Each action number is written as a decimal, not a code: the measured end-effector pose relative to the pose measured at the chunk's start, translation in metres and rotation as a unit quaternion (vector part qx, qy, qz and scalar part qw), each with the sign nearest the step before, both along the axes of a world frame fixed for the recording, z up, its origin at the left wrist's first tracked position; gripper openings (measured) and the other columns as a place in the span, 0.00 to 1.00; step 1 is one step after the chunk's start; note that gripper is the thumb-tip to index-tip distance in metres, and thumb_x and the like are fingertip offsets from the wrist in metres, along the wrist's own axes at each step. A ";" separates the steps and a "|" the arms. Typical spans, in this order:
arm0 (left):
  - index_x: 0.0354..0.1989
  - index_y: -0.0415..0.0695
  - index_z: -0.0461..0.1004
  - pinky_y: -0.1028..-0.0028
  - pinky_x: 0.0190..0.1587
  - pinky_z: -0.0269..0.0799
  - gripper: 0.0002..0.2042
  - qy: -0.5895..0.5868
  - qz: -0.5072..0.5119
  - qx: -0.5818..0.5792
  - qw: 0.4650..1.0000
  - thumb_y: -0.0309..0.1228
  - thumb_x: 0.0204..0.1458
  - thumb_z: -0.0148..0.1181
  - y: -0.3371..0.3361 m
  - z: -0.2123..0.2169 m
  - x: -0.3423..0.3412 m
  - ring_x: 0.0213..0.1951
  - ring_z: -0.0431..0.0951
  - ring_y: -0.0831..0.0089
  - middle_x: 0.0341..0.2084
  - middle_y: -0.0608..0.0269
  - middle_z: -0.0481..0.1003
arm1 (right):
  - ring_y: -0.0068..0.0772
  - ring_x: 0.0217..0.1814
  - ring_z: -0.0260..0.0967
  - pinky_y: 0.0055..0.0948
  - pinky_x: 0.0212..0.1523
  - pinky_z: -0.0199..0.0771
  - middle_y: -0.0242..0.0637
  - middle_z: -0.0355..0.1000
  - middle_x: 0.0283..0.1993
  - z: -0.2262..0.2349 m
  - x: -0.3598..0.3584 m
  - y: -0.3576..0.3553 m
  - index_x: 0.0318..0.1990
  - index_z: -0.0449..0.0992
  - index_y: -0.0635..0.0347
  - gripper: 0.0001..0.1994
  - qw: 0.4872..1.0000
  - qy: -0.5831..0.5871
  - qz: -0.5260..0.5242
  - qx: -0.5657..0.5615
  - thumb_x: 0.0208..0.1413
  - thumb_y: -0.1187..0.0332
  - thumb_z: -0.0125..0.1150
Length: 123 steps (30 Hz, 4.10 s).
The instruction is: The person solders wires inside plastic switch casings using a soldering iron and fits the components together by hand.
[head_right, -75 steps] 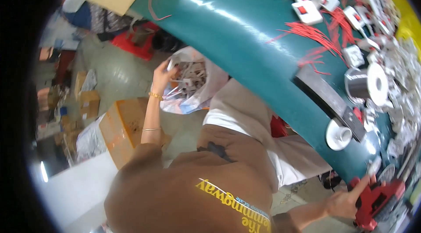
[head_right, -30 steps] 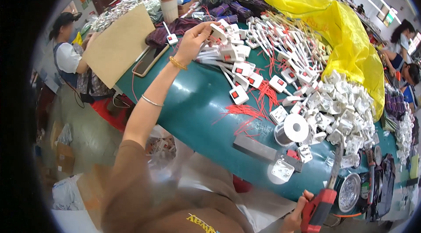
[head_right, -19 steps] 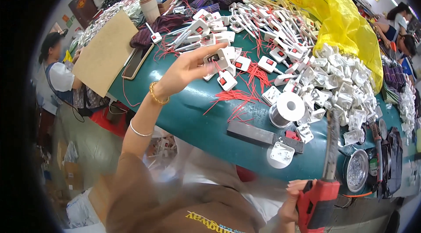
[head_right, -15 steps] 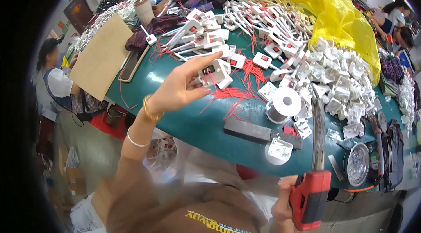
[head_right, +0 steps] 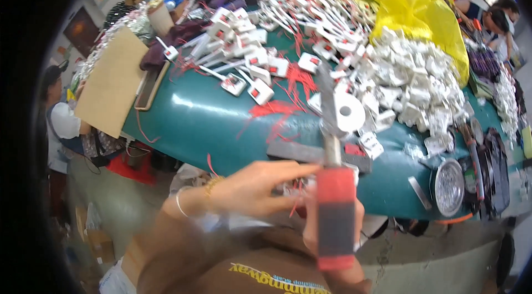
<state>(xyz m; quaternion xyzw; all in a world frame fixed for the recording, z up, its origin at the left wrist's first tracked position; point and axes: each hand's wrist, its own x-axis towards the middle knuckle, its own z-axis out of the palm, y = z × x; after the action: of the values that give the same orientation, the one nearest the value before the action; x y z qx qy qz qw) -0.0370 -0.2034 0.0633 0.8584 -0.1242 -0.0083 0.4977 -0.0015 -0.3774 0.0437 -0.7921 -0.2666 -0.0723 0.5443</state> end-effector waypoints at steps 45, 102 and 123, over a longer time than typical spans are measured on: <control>0.27 0.40 0.76 0.64 0.22 0.68 0.05 -0.108 0.077 0.003 0.991 0.27 0.45 0.64 -0.032 -0.015 -0.034 0.21 0.75 0.59 0.18 0.55 0.73 | 0.39 0.39 0.74 0.32 0.40 0.73 0.39 0.76 0.35 -0.030 -0.015 -0.021 0.33 0.76 0.60 0.05 0.973 0.166 0.114 0.111 0.48 0.78 0.61; 0.22 0.40 0.66 0.70 0.23 0.69 0.09 -0.170 0.306 0.025 0.936 0.19 0.34 0.61 -0.088 -0.052 0.053 0.24 0.74 0.64 0.30 0.59 0.70 | 0.20 0.12 0.60 0.22 0.15 0.59 0.30 0.65 0.17 0.071 0.044 -0.176 0.52 0.65 0.73 0.41 0.926 0.377 -0.013 -0.015 0.41 0.45 0.71; 0.21 0.40 0.65 0.69 0.21 0.67 0.09 -0.175 0.312 0.031 0.933 0.19 0.33 0.60 -0.087 -0.051 0.052 0.22 0.72 0.65 0.30 0.61 0.69 | 0.19 0.16 0.59 0.21 0.19 0.55 0.30 0.68 0.21 0.085 0.048 -0.179 0.49 0.70 0.70 0.39 0.924 0.375 -0.035 -0.062 0.34 0.49 0.78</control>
<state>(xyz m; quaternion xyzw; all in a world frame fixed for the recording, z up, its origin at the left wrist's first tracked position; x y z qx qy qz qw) 0.0150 -0.2908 0.0118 0.8566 0.0650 0.2939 0.4191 0.0469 -0.5560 0.1290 -0.8023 -0.0190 0.2282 0.5513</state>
